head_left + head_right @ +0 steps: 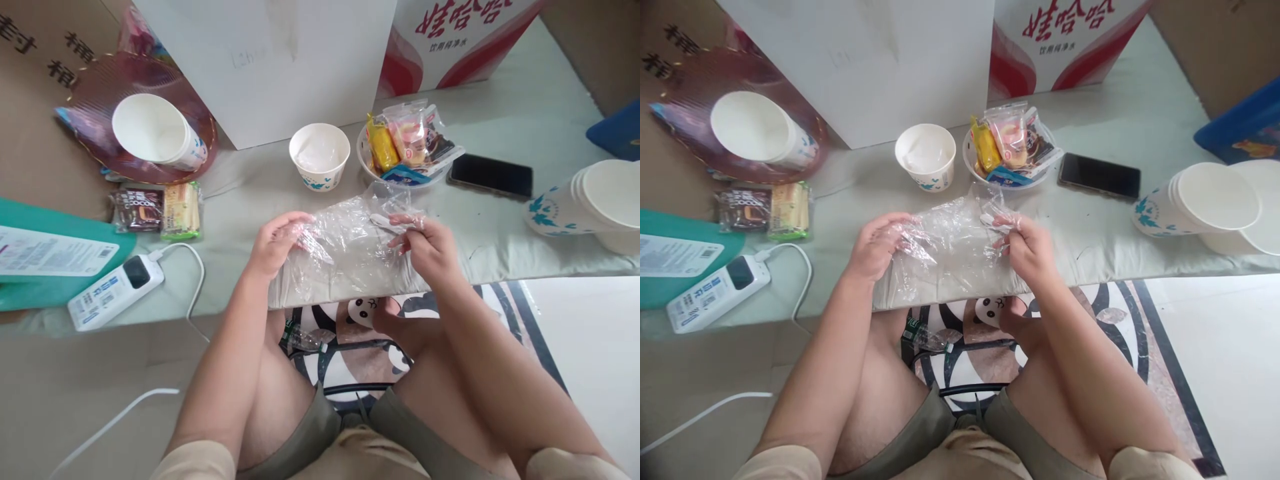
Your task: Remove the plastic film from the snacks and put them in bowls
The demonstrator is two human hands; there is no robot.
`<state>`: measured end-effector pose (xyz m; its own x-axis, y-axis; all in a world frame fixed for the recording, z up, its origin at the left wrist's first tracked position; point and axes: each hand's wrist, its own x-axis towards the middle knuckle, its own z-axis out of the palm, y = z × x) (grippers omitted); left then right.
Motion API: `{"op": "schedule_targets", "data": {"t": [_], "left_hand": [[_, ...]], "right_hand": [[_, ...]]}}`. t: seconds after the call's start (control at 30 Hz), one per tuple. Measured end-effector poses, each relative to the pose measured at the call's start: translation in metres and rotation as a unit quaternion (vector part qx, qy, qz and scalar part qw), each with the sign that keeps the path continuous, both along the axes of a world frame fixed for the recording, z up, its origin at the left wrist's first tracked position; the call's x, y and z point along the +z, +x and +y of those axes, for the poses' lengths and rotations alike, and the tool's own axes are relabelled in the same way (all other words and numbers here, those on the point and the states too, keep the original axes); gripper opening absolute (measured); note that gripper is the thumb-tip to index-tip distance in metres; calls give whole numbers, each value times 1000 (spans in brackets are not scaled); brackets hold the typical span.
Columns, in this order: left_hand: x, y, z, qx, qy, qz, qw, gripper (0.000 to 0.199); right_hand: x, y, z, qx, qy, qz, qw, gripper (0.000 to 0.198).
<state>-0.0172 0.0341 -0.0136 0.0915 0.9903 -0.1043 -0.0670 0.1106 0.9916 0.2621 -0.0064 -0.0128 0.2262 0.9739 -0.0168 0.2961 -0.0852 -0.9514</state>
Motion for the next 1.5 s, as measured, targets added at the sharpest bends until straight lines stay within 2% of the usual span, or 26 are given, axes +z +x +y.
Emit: {"op": "schedule_targets", "data": {"t": [0.07,0.13,0.2,0.27,0.33,0.4,0.43,0.53,0.63,0.73,0.8,0.87,0.93,1.03,1.1,1.17,1.3,1.5], "left_hand": [[1,2,1,41,-6,-20,999,36],[3,3,3,83,-11,-53,995,43],[8,3,4,101,-22,-72,992,46],[11,4,4,97,-36,-73,992,49],[13,4,3,82,-45,-63,994,52],[13,5,1,59,-51,-48,996,54],[12,5,1,45,-57,-39,997,55],[11,3,-1,15,-70,-13,997,54],[11,1,-1,14,-66,-3,998,53],[13,1,-1,28,-59,-4,998,57],[14,0,-1,43,-53,-17,998,59],[14,-2,0,54,-43,-37,997,59],[13,-7,1,47,-35,-46,997,55],[10,-15,1,6,-51,4,999,48],[8,-19,0,-7,-64,49,997,45],[8,-21,-3,2,-59,55,997,45],[12,-26,-7,31,-29,-8,999,40],[10,-35,-3,69,-53,-90,992,25]], "right_hand": [[-1,2,0,-2,41,-40,998,30],[-3,4,0,-47,99,-72,991,35],[-6,6,0,-90,138,-48,985,40],[-10,6,0,-67,128,45,989,35],[-13,4,0,5,86,127,988,37],[-12,0,-1,40,68,114,990,51],[-11,-2,-1,34,68,84,994,54],[-3,-6,-2,-19,64,42,997,33],[3,-5,-2,-83,56,62,993,43],[6,-2,-2,-133,94,96,982,46],[6,-1,-2,-84,99,143,981,51],[4,-2,-4,22,44,152,987,53],[0,-2,-7,89,-27,99,991,41],[-4,0,-10,54,-51,-11,997,30],[-5,2,-10,25,-20,-58,998,28],[-2,4,-11,26,26,-66,997,25],[4,4,-15,28,126,-9,992,24],[1,9,-15,-41,189,9,981,19]]}}
